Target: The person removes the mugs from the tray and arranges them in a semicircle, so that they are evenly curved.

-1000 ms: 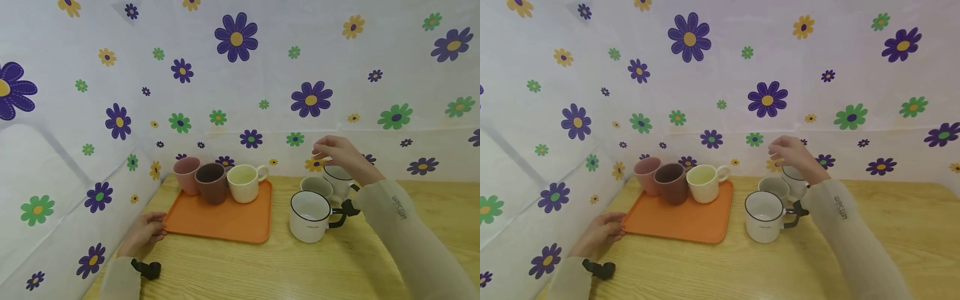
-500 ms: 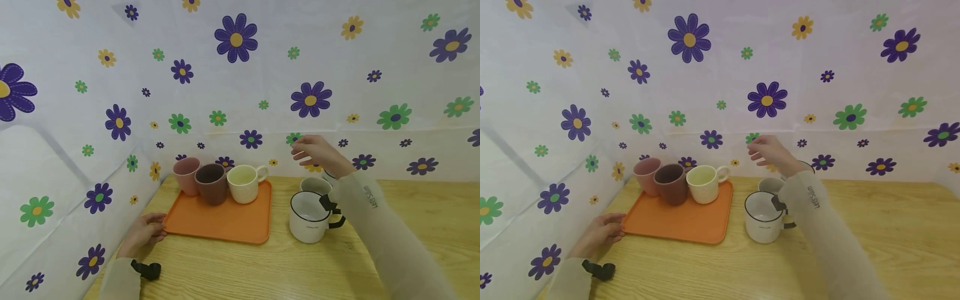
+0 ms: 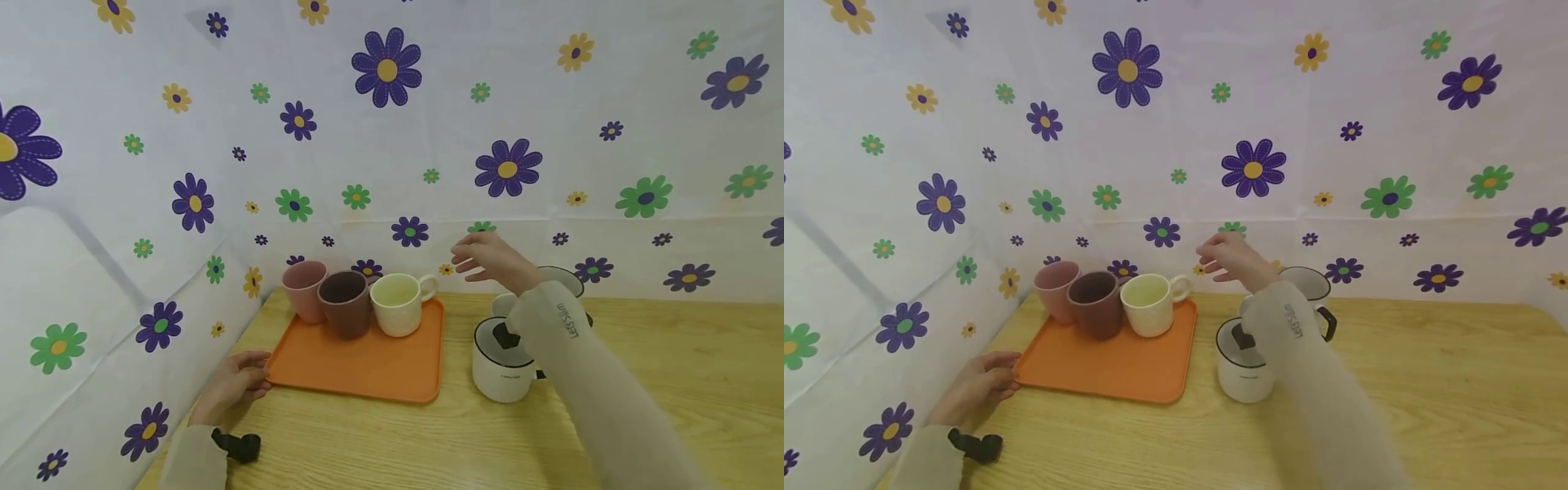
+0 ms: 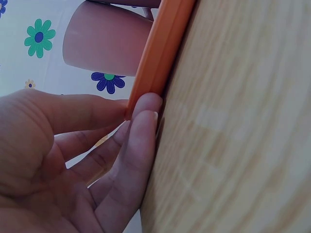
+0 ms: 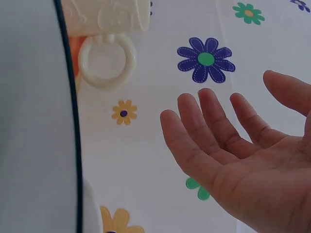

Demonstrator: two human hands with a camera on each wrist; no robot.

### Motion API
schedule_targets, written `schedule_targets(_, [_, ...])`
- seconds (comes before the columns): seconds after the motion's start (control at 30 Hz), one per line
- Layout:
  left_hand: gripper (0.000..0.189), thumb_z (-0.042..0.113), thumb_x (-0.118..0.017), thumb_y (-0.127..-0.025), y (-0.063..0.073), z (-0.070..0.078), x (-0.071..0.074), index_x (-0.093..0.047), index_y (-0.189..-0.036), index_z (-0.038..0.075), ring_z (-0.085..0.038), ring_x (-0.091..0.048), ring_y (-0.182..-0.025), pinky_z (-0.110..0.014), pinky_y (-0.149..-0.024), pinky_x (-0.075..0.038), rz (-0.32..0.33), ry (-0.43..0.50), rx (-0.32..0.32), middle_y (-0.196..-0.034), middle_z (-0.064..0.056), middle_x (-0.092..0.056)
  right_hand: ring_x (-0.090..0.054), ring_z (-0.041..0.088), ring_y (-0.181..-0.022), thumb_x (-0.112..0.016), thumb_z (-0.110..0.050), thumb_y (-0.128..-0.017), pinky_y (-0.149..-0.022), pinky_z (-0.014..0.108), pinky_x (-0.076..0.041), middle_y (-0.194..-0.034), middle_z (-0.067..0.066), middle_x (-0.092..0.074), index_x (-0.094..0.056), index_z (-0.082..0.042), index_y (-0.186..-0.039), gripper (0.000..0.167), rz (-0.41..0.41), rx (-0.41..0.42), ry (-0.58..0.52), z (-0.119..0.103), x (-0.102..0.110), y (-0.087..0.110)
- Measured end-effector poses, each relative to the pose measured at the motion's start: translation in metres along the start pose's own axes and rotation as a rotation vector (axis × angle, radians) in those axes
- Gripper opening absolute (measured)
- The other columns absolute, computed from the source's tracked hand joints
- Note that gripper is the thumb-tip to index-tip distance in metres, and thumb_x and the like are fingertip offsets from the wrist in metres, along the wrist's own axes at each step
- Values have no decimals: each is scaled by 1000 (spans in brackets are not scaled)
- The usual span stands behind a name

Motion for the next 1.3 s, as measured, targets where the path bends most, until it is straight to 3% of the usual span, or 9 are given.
schedule_targets(0.53, [46, -3, -55, -99, 2, 4, 0, -43, -141, -17, -15, -67, -74, -28, -67, -60, 3, -4, -6, -116, -22, -56, -51, 40, -122, -47, -19, -108, -108, 50, -43, -138, 30, -49, -44, 10, -139, 42, 4, -61, 18, 16, -21, -18])
schedule_targets(0.7, [46, -3, -54, -100, 1, 1, 0, -42, -143, -15, -16, -67, -76, -29, -68, -60, 0, 8, 24, -117, -22, -57, -44, 44, -131, -48, -21, -107, -112, 53, -39, -140, 29, -47, -43, 10, -140, 46, -8, -94, 61, 15, -24, -22])
schedule_targets(1.0, [46, -4, -54, -99, 2, 2, 0, -42, -141, -17, -14, -67, -73, -27, -66, -60, 7, 13, -9, -116, -22, -55, -41, 44, -137, -49, -23, -108, -112, 52, -38, -147, 28, -44, -39, 7, -146, 50, -13, -167, 39, 7, -29, -34])
schedule_targets(1.3, [45, -1, -55, -100, 2, 1, 0, -44, -141, -15, -16, -67, -76, -28, -68, -60, 11, 4, -6, -117, -22, -55, -29, 47, -143, -43, -5, -103, -116, 55, -31, -155, 26, -33, -38, 8, -149, 49, -112, -191, 86, 14, -43, -43])
Point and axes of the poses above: each hand's wrist, its own y-axis away from the middle knuckle, its own x-axis out of the back of the hand, z = x × y, the point moved 7 cm from there along -y, towards the middle knuckle
